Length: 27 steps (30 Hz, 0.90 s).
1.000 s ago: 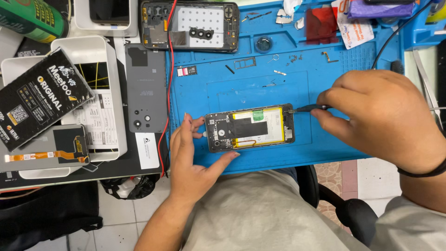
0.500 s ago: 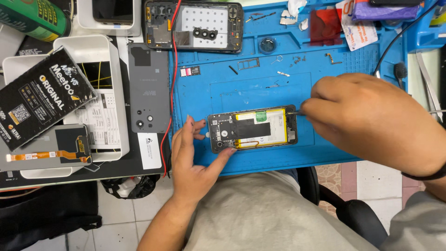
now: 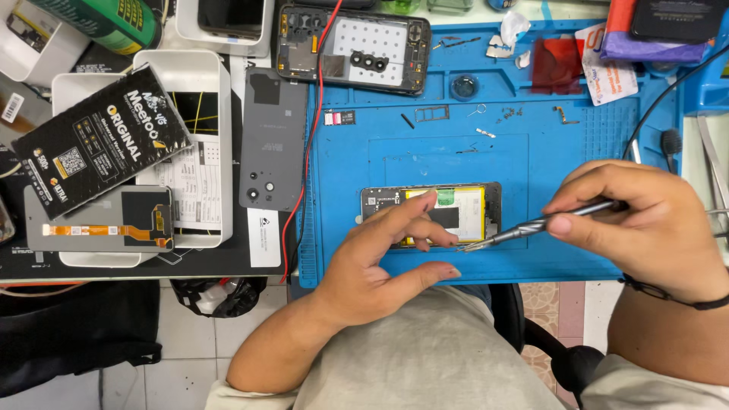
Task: The person removes the back cover of a smartphone, then uses a screwdriver to unscrew multiple screws from the internal frame. They continue to remove screws from different locations on the phone's interior throughout the clip.
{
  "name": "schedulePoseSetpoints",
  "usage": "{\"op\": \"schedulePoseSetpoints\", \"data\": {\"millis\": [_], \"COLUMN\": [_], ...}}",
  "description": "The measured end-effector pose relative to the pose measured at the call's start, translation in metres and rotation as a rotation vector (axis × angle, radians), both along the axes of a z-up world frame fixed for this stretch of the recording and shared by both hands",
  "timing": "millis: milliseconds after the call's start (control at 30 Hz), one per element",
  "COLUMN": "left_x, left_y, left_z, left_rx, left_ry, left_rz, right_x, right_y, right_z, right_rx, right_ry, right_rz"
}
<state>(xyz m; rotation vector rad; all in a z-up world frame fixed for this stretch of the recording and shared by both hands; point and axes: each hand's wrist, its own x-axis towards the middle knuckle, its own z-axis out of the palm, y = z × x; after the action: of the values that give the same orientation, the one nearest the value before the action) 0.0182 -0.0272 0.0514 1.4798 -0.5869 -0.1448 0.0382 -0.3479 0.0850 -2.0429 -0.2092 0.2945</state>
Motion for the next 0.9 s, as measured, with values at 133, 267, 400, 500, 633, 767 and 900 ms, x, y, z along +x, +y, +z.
{"op": "schedulePoseSetpoints", "data": {"millis": [133, 267, 400, 500, 633, 767, 900], "left_x": [0.001, 0.000, 0.000, -0.005, -0.006, -0.008, -0.005], "left_y": [-0.002, -0.002, -0.003, -0.003, -0.004, -0.003, 0.007], "left_z": [-0.001, -0.002, -0.002, 0.000, 0.000, -0.005, -0.013], "left_rx": [-0.011, -0.028, 0.074, 0.153, 0.251, 0.303, 0.447], "left_ry": [0.053, 0.016, -0.137, -0.089, -0.297, -0.363, -0.335], "left_rz": [-0.002, 0.040, 0.153, 0.173, 0.228, 0.262, 0.364], "right_x": [-0.002, -0.005, -0.013, -0.019, -0.023, -0.025, -0.010], "right_y": [0.005, 0.015, 0.020, 0.021, 0.025, 0.027, 0.020], "right_z": [-0.007, -0.006, 0.001, 0.006, 0.012, 0.024, 0.042], "right_rx": [0.027, 0.006, -0.072, -0.042, -0.084, -0.194, -0.375], "right_ry": [0.055, -0.032, -0.150, -0.315, -0.377, -0.313, -0.497], "right_rz": [-0.016, -0.033, -0.044, 0.036, 0.046, -0.025, 0.059]}}
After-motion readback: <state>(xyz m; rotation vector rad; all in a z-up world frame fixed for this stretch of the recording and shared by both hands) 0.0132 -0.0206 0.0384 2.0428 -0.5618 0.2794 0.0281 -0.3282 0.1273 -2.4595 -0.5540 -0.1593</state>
